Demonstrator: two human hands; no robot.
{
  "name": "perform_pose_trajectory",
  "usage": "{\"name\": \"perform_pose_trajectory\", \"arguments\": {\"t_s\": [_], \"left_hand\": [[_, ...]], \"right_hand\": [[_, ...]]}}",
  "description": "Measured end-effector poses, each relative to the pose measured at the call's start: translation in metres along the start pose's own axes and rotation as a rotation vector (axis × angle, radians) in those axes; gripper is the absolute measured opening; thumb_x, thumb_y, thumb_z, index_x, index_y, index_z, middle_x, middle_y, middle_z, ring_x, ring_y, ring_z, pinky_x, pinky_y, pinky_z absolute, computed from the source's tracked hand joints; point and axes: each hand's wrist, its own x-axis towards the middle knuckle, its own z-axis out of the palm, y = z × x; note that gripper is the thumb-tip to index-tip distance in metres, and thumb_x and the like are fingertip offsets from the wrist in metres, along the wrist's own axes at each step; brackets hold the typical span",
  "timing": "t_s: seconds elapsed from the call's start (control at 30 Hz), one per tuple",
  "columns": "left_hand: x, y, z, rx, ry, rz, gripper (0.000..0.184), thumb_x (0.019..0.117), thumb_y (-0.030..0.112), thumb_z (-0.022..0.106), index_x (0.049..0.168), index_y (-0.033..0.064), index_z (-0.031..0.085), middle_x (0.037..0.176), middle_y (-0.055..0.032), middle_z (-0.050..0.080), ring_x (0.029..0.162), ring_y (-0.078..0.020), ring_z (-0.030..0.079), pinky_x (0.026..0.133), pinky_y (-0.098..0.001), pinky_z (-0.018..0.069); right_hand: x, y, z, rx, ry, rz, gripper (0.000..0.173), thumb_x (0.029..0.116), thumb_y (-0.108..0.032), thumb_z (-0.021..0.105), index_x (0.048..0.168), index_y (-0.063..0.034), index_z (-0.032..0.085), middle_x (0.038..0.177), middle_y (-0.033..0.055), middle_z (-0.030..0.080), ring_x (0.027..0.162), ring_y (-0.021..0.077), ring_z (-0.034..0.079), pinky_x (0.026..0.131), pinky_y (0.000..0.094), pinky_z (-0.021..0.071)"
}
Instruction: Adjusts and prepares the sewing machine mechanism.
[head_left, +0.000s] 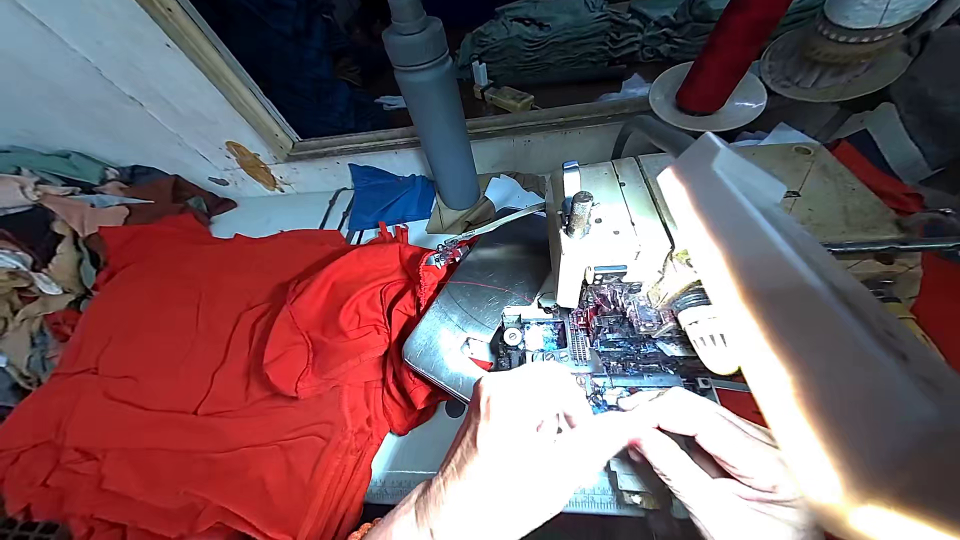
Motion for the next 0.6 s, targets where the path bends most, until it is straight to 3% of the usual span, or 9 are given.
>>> {"name": "perform_pose_trajectory", "arguments": {"t_s": [0.07,0.13,0.23,0.3,0.43,0.53,0.6], "left_hand": [[0.001,-0.004,-0.003,-0.081,-0.036,0.027,0.018,0.0888,0.023,0.076,0.098,0.0077,0.077,0.083,0.0039,0.067,0.068,0.0065,0.054,0.060,-0.0076,0.0448],[-0.001,-0.007,-0.001,-0.079,-0.055,0.044,0.020,0.0886,0.019,0.075,0.105,0.0077,0.079,0.089,0.0027,0.071,0.070,0.0056,0.057,0.062,-0.0086,0.0474],[-0.004,-0.010,0.003,-0.087,-0.047,0.039,0.010,0.0914,0.017,0.075,0.089,0.0075,0.077,0.086,0.0025,0.074,0.078,0.0013,0.067,0.070,-0.0133,0.0561],[-0.005,-0.012,0.003,-0.074,-0.038,0.050,0.013,0.0926,0.017,0.073,0.085,0.0064,0.076,0.084,0.0017,0.074,0.080,0.0001,0.068,0.073,-0.0146,0.0564],[-0.008,-0.016,0.002,0.012,-0.047,0.086,0.017,0.0976,0.020,0.067,0.087,0.0098,0.075,0.082,0.0038,0.071,0.078,0.0010,0.066,0.070,-0.0149,0.0545],[-0.008,-0.014,-0.001,0.120,-0.067,0.116,0.021,0.0994,0.023,0.063,0.084,0.0123,0.072,0.078,0.0043,0.069,0.075,-0.0002,0.064,0.066,-0.0171,0.0524],[-0.007,-0.011,-0.003,0.206,-0.081,0.135,0.024,0.1003,0.026,0.061,0.082,0.0131,0.070,0.074,0.0038,0.066,0.070,-0.0018,0.063,0.063,-0.0187,0.0505]], "right_hand": [[0.000,-0.003,0.001,0.034,0.006,0.033,0.002,0.0918,-0.008,0.072,0.092,-0.0071,0.074,0.090,-0.0013,0.074,0.083,0.0009,0.069,0.073,0.0148,0.0591],[0.000,-0.005,0.002,0.041,0.013,0.050,0.002,0.0914,-0.007,0.072,0.091,-0.0060,0.075,0.089,-0.0007,0.074,0.081,0.0006,0.069,0.071,0.0148,0.0592],[0.000,-0.006,0.003,0.050,0.000,0.066,0.003,0.0921,-0.006,0.071,0.091,-0.0053,0.074,0.089,0.0000,0.073,0.079,0.0009,0.069,0.069,0.0149,0.0591],[0.000,-0.006,0.004,0.049,-0.012,0.057,0.003,0.0920,-0.007,0.072,0.091,-0.0052,0.074,0.089,0.0000,0.073,0.079,0.0010,0.069,0.070,0.0149,0.0591],[-0.001,-0.006,0.004,0.022,-0.054,0.027,0.006,0.0916,-0.009,0.073,0.093,-0.0040,0.075,0.089,0.0010,0.074,0.084,0.0003,0.069,0.076,0.0145,0.0580],[-0.005,-0.007,0.009,0.008,-0.025,0.038,0.006,0.0930,-0.006,0.071,0.091,-0.0019,0.074,0.085,0.0028,0.074,0.077,0.0014,0.069,0.070,0.0151,0.0590],[-0.006,-0.004,0.011,-0.006,-0.005,0.037,0.006,0.0938,-0.007,0.070,0.091,-0.0033,0.073,0.086,0.0015,0.074,0.080,0.0014,0.069,0.073,0.0155,0.0590]]}}
